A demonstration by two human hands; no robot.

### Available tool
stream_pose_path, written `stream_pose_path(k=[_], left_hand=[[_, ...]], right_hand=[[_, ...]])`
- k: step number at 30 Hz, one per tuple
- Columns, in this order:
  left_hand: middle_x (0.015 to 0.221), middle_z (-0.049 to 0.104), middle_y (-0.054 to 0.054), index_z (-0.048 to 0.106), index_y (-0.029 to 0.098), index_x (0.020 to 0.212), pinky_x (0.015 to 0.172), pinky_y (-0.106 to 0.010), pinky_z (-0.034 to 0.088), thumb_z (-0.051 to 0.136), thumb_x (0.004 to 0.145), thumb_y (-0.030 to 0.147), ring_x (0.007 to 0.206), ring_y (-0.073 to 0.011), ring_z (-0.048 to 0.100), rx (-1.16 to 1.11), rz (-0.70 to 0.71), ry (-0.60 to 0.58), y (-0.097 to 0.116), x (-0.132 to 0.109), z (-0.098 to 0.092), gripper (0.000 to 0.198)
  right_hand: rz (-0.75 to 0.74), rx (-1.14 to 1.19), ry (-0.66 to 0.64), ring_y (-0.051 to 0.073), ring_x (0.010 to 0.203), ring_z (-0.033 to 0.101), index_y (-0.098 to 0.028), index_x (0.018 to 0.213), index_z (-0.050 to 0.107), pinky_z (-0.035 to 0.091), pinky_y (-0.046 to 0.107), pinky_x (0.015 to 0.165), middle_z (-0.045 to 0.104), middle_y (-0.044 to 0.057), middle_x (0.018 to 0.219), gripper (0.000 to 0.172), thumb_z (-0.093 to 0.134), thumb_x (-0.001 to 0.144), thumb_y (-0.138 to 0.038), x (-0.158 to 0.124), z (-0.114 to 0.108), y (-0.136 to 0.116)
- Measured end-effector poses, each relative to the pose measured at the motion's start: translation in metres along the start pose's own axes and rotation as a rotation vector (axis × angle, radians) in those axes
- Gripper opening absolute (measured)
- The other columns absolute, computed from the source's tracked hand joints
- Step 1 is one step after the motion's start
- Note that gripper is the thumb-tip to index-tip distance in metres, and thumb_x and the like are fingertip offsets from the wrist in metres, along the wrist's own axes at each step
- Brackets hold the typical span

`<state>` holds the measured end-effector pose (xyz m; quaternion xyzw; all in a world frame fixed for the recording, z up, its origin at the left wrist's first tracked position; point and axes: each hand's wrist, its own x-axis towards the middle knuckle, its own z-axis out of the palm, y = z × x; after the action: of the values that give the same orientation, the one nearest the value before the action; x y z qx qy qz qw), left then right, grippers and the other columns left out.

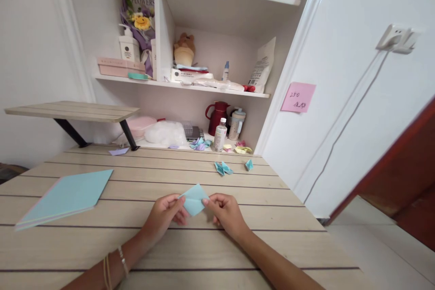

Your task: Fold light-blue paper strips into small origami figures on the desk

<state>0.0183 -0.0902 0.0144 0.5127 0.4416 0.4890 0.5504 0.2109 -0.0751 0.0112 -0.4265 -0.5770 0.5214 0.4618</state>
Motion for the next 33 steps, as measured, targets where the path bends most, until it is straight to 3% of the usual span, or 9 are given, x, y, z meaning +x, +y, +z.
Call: stream_pose_path(k=[2,4,6,9,13,22,28,33], left_hand=[[0.072,0.072,-0.006,0.062,0.013,0.084,0.056,-0.026,0.052,0.062,0.071,0.035,0.057,-0.0172,0.066,-0.059,0.013,0.013,0.001,0.000,-0.001,0.025],[0.081,0.072,-0.009,0.063,0.013,0.087,0.067,-0.030,0.053,0.067,0.067,0.032,0.069,-0.0204,0.068,-0.105,0.020,0.014,0.000,0.000,-0.002,0.028],[0.081,0.073,-0.009,0.066,0.012,0.085,0.074,-0.032,0.052,0.071,0.062,0.030,0.076,-0.0224,0.067,-0.111,0.027,-0.005,-0.001,0.001,-0.003,0.029],[0.076,0.073,-0.008,0.069,0.013,0.083,0.075,-0.033,0.051,0.073,0.059,0.030,0.075,-0.0228,0.067,-0.045,0.036,-0.023,-0.005,0.003,-0.003,0.030],[0.073,0.073,-0.006,0.070,0.014,0.075,0.072,-0.031,0.052,0.069,0.064,0.033,0.073,-0.0219,0.067,0.029,0.051,0.004,-0.008,0.002,-0.002,0.021],[0.069,0.072,-0.007,0.068,0.013,0.072,0.067,-0.029,0.052,0.068,0.065,0.031,0.068,-0.0209,0.067,0.104,0.037,0.018,-0.003,-0.005,0.006,0.019],[0.065,0.070,-0.002,0.058,0.015,0.101,0.060,-0.028,0.052,0.065,0.068,0.031,0.064,-0.0192,0.067,0.067,0.040,-0.001,-0.004,-0.006,0.011,0.038],[0.068,0.071,-0.005,0.061,0.012,0.100,0.063,-0.029,0.051,0.066,0.066,0.032,0.067,-0.0203,0.067,0.096,-0.041,-0.110,-0.008,-0.004,0.009,0.040]], right_hand=[[-0.017,0.030,-0.012,0.007,0.028,0.041,-0.013,0.075,0.066,0.030,0.017,0.032,0.052,-0.004,0.036,0.033,0.065,0.066,-0.044,0.000,-0.002,-0.001],[-0.033,0.131,-0.061,0.010,0.039,0.053,-0.013,0.082,0.065,0.041,0.020,0.040,0.062,0.000,0.050,0.032,0.068,0.065,-0.041,0.001,-0.003,-0.001],[-0.056,0.224,-0.125,0.014,0.053,0.060,-0.014,0.083,0.065,0.047,0.025,0.054,0.067,0.003,0.063,0.031,0.072,0.061,-0.035,0.001,-0.003,-0.001],[-0.079,0.244,-0.130,0.015,0.061,0.060,-0.015,0.073,0.066,0.046,0.026,0.061,0.068,0.003,0.066,0.024,0.076,0.056,-0.031,0.003,-0.003,0.000],[-0.070,0.175,-0.013,0.016,0.060,0.059,-0.015,0.063,0.064,0.045,0.027,0.060,0.065,0.003,0.061,0.024,0.074,0.059,-0.037,0.003,-0.003,0.001],[-0.067,0.161,0.089,0.016,0.055,0.057,-0.016,0.060,0.053,0.043,0.027,0.056,0.062,0.003,0.055,0.032,0.069,0.060,-0.044,-0.001,0.006,-0.003],[-0.059,0.111,0.156,0.013,0.049,0.051,-0.016,0.060,0.052,0.036,0.023,0.047,0.059,0.001,0.051,0.031,0.069,0.061,-0.042,0.000,0.007,0.001],[-0.050,0.072,0.127,0.008,0.042,0.040,-0.016,0.061,0.051,0.027,0.020,0.041,0.050,-0.004,0.046,0.030,0.069,0.060,-0.039,0.001,0.005,0.006]])
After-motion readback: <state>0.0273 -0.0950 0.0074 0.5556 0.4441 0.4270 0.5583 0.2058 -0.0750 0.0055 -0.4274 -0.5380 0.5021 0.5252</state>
